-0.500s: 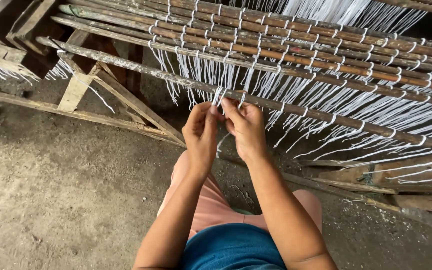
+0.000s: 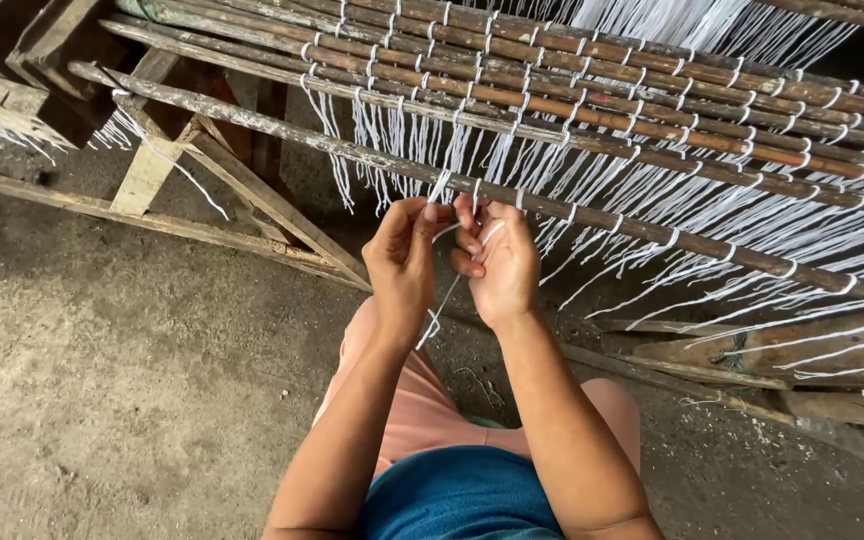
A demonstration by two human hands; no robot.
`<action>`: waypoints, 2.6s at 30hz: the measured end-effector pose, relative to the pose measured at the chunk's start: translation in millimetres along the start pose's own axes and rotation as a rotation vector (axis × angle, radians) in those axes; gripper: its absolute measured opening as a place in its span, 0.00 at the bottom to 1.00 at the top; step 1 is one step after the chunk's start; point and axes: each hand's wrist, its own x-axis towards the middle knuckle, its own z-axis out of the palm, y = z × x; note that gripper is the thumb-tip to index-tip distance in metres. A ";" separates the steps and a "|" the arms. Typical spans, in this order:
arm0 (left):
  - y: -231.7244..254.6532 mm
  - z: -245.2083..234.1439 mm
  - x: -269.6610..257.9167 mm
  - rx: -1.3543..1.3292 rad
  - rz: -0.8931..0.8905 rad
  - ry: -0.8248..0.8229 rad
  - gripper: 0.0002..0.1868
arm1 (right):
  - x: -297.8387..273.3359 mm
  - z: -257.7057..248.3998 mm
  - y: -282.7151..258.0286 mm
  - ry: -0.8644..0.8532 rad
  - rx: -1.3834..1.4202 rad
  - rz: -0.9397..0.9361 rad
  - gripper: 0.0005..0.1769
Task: Tying individual candle wicks onto wooden rods on a large frame in preparation for dipping
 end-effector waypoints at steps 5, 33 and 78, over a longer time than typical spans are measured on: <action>5.1 -1.9 0.0 0.040 0.006 -0.018 0.06 | 6.9 2.5 1.0 0.008 0.002 0.024 0.37; 9.4 -61.1 35.2 0.065 0.037 0.067 0.05 | 36.9 66.4 43.9 -0.004 -0.626 -0.221 0.07; -14.5 -97.5 68.2 0.344 0.086 0.095 0.08 | 24.4 106.5 60.1 0.018 -0.559 -0.358 0.13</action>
